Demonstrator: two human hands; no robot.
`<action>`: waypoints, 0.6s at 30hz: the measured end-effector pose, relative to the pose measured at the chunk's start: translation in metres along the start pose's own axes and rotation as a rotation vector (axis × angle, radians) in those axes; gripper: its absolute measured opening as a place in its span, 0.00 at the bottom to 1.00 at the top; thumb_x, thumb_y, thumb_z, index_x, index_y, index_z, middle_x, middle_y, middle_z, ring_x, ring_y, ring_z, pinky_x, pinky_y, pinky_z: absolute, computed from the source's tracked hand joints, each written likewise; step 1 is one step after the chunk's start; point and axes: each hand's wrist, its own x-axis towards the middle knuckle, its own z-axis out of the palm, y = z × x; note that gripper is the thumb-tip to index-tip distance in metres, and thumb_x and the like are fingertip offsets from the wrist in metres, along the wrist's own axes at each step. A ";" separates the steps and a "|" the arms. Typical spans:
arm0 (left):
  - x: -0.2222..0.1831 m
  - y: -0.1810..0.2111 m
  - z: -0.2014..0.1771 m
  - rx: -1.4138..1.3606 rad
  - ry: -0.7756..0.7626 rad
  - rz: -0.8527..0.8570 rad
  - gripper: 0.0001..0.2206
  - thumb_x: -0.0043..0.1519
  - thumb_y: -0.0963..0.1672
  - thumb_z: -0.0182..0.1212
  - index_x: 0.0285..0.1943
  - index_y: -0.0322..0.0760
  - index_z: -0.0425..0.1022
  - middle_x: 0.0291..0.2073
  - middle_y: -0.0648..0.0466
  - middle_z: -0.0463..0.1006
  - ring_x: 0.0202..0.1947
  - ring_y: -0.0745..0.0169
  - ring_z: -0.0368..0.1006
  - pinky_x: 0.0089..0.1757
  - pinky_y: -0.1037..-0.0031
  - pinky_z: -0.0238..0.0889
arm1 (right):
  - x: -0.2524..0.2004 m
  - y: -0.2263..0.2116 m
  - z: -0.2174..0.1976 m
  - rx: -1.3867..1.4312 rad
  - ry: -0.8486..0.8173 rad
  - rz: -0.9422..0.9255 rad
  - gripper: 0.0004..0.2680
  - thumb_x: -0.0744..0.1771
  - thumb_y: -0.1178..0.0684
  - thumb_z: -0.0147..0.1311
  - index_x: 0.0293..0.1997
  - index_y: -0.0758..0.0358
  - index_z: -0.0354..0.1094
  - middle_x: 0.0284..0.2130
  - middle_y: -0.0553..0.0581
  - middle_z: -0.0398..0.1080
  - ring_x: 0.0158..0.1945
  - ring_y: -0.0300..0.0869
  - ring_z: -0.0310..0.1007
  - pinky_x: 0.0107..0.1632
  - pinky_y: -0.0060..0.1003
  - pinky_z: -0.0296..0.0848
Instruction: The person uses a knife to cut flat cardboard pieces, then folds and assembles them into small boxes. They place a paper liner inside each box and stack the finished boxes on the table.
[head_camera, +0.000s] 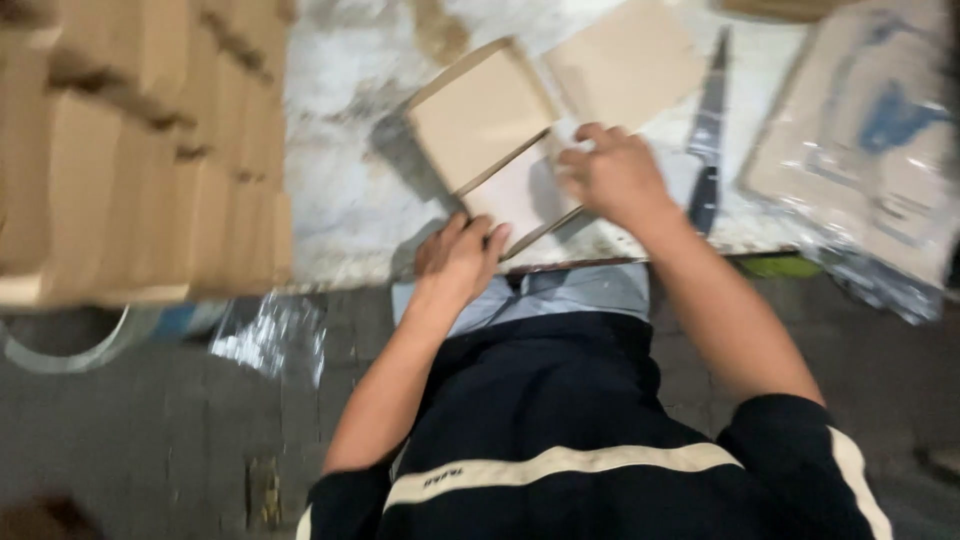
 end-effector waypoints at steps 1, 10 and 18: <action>0.003 0.007 -0.012 0.005 0.000 0.046 0.24 0.64 0.61 0.40 0.56 0.54 0.74 0.44 0.53 0.71 0.41 0.38 0.76 0.39 0.48 0.70 | 0.001 -0.006 -0.003 -0.021 0.015 0.039 0.11 0.63 0.47 0.56 0.48 0.46 0.75 0.47 0.58 0.69 0.45 0.60 0.74 0.44 0.53 0.73; 0.024 0.029 -0.024 0.363 -0.434 -0.166 0.25 0.64 0.58 0.28 0.57 0.60 0.74 0.48 0.47 0.81 0.52 0.41 0.76 0.50 0.53 0.66 | -0.012 -0.008 0.022 -0.030 0.126 0.172 0.08 0.60 0.48 0.53 0.38 0.46 0.76 0.40 0.54 0.70 0.38 0.56 0.77 0.37 0.52 0.74; 0.004 0.057 -0.050 0.226 -0.259 -0.232 0.26 0.62 0.60 0.34 0.71 0.69 0.59 0.55 0.46 0.75 0.53 0.32 0.71 0.50 0.50 0.62 | -0.071 0.002 -0.008 0.718 0.274 0.033 0.18 0.71 0.43 0.49 0.69 0.44 0.54 0.67 0.62 0.56 0.70 0.55 0.58 0.63 0.50 0.69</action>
